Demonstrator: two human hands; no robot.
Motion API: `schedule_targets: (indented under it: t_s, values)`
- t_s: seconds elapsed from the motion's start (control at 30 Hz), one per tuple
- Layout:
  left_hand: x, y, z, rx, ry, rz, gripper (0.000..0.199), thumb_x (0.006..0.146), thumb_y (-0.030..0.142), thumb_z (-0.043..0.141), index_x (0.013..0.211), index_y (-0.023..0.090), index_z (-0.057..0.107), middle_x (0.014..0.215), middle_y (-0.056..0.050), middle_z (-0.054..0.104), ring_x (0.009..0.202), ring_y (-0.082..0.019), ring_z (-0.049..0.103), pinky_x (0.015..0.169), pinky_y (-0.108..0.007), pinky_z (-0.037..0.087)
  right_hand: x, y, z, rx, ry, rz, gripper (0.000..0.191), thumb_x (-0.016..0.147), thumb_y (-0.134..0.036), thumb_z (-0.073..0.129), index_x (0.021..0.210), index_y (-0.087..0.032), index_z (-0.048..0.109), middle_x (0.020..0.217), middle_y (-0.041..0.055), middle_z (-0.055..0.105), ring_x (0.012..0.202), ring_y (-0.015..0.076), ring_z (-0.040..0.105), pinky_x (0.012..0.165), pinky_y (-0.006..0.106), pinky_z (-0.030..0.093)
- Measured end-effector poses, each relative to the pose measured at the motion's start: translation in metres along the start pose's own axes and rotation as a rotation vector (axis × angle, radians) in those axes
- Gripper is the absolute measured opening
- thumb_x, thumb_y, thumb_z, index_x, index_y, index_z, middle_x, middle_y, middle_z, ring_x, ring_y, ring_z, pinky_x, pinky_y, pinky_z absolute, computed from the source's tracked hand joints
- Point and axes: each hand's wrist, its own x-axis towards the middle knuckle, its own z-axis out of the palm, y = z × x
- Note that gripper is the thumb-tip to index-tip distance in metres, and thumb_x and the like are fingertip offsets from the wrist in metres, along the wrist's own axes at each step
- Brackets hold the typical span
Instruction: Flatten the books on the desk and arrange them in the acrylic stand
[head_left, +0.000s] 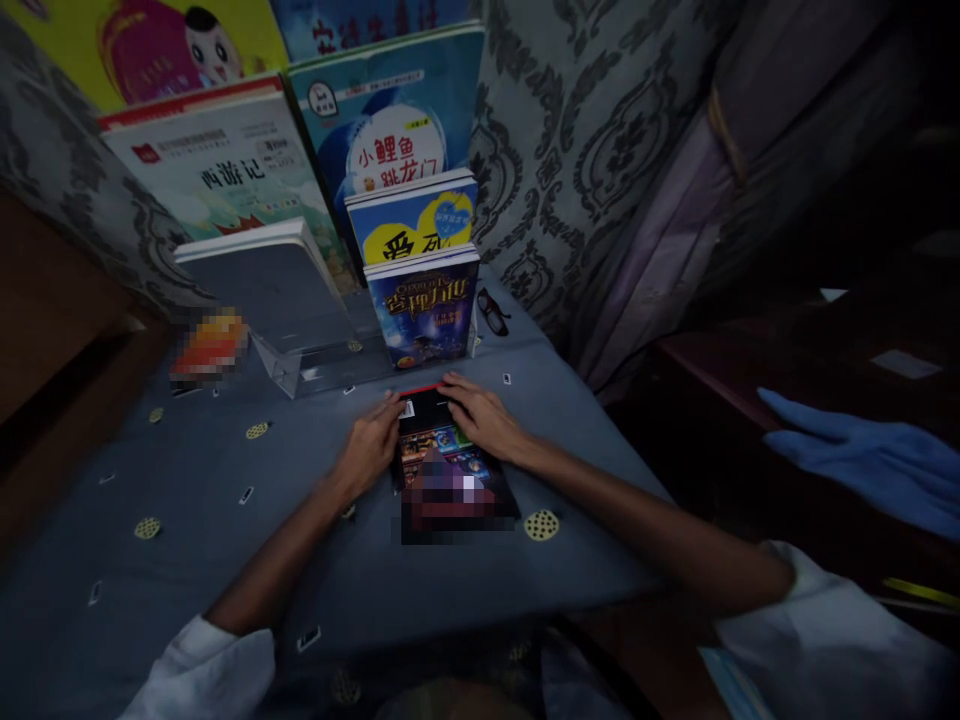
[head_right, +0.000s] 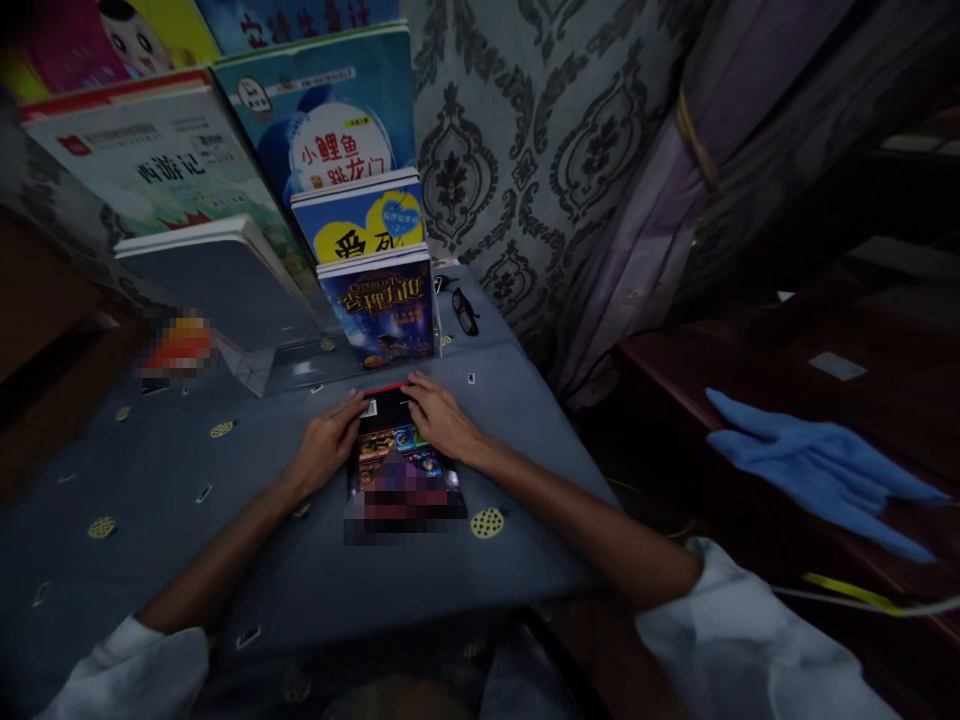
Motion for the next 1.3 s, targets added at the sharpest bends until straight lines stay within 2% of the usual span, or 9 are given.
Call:
schedule_targets:
  t_s: [0.17,0.27,0.47,0.67,0.8,0.97,1.07,1.3]
  values:
    - [0.017,-0.014,-0.007,0.039,-0.024,-0.038,0.035,0.097,0.018,0.04,0.125,0.016,0.062,0.138,-0.012,0.064,0.134,-0.025,0.056,0.115,-0.051,0.044,0.015,0.007,0.0,0.054,0.003,-0.012,0.042,0.095,-0.018,0.045,0.133,-0.016,0.063,0.144,0.0153,0.059,0.137,0.0257,0.052,0.115,0.051,0.042]
    - [0.021,-0.012,-0.009,0.114,-0.05,-0.034,0.036,0.096,0.017,0.041,0.126,0.016,0.062,0.137,-0.012,0.064,0.132,-0.026,0.058,0.114,-0.051,0.044,0.013,0.013,-0.005,0.073,0.039,0.008,0.043,0.095,-0.018,0.045,0.135,-0.02,0.061,0.142,0.0114,0.061,0.136,0.0247,0.053,0.114,0.051,0.043]
    - [0.036,0.009,-0.002,0.198,-0.124,-0.005,0.037,0.097,0.019,0.042,0.13,0.013,0.059,0.138,-0.014,0.063,0.131,-0.027,0.058,0.112,-0.048,0.047,0.014,0.019,-0.018,0.15,0.089,0.113,0.042,0.095,-0.018,0.043,0.131,-0.024,0.065,0.131,0.0064,0.069,0.12,0.0231,0.065,0.105,0.046,0.05]
    - [0.067,0.036,0.02,0.221,-0.209,0.082,0.04,0.096,0.015,0.044,0.133,0.011,0.057,0.141,-0.016,0.06,0.135,-0.027,0.055,0.115,-0.046,0.044,0.018,0.019,-0.022,0.19,0.103,0.135,0.043,0.096,-0.018,0.041,0.132,-0.023,0.063,0.131,0.0054,0.07,0.121,0.0212,0.064,0.106,0.044,0.049]
    - [0.075,0.046,0.028,0.208,-0.224,0.143,0.043,0.095,0.015,0.044,0.137,0.01,0.054,0.146,-0.016,0.056,0.139,-0.027,0.051,0.116,-0.046,0.042,0.019,0.019,-0.023,0.207,0.092,0.137,0.042,0.098,-0.02,0.039,0.133,-0.019,0.062,0.131,0.0079,0.07,0.122,0.0201,0.064,0.107,0.041,0.049]
    - [0.065,0.054,0.024,0.182,-0.289,0.187,0.045,0.098,0.016,0.043,0.141,0.008,0.052,0.15,-0.018,0.051,0.143,-0.027,0.045,0.119,-0.046,0.037,0.021,0.017,-0.023,0.218,0.068,0.118,0.041,0.1,-0.021,0.036,0.134,-0.019,0.06,0.125,0.0078,0.073,0.119,0.0197,0.066,0.105,0.041,0.049]
    - [0.054,0.062,0.019,0.162,-0.33,0.233,0.044,0.099,0.017,0.042,0.141,0.01,0.052,0.151,-0.016,0.05,0.145,-0.025,0.042,0.12,-0.047,0.035,0.02,0.015,-0.023,0.192,0.058,0.119,0.041,0.1,-0.02,0.037,0.134,-0.018,0.06,0.125,0.008,0.073,0.119,0.0203,0.066,0.105,0.041,0.049]
    - [0.0,0.105,0.004,0.116,-0.442,0.35,0.041,0.103,0.027,0.043,0.143,0.019,0.052,0.151,-0.01,0.052,0.146,-0.023,0.04,0.12,-0.047,0.036,0.016,0.012,-0.024,0.152,0.047,0.098,0.042,0.095,-0.017,0.044,0.134,-0.019,0.059,0.128,0.0082,0.071,0.12,0.0208,0.064,0.104,0.041,0.05]
